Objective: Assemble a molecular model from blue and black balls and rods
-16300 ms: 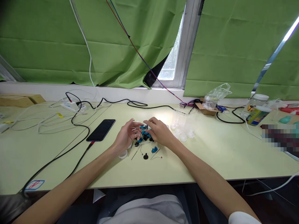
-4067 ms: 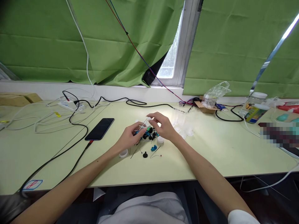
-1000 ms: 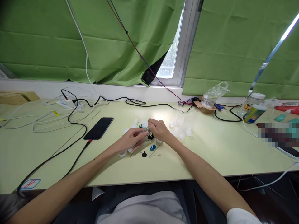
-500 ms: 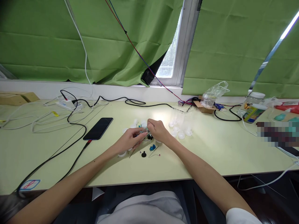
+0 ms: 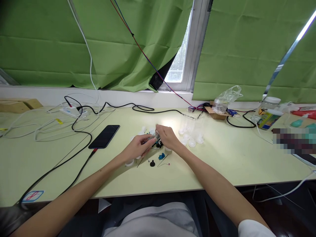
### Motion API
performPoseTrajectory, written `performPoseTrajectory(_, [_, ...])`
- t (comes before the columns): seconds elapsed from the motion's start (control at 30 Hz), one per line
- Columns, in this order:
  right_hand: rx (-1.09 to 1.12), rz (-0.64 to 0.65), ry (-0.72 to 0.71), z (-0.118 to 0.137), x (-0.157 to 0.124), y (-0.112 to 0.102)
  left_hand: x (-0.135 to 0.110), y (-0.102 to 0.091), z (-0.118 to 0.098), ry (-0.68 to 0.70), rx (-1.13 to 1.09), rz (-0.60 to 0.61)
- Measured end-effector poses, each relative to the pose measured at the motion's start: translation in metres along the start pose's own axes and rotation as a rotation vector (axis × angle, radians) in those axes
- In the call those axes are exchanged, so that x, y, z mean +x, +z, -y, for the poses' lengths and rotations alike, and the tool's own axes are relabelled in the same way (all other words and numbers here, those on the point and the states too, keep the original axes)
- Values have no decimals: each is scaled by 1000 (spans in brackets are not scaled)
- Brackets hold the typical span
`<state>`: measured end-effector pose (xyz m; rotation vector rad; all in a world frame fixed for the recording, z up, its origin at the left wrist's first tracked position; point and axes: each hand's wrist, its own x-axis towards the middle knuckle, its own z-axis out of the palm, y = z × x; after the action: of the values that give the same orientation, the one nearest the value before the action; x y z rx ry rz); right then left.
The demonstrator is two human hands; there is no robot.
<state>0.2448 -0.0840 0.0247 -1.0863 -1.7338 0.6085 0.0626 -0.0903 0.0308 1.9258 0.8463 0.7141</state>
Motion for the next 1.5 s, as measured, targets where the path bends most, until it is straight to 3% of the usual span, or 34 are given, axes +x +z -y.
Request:
performPoseTrajectory(0.13, [129,-11,28,2,-3,-2,1,1,-5,-31,-146,48])
performPoseTrajectory(0.33, [155,-35,-15,-1,-5,3,-1,1,-9,-41,-245,119])
performPoseTrajectory(0.67, [69,-163,6,-2,-7,12,-3,5,-6,-21,-105,45])
performPoseTrajectory(1.5, [-48,-172,38,5,-6,13,-4,6,-3,-10,-60,-12])
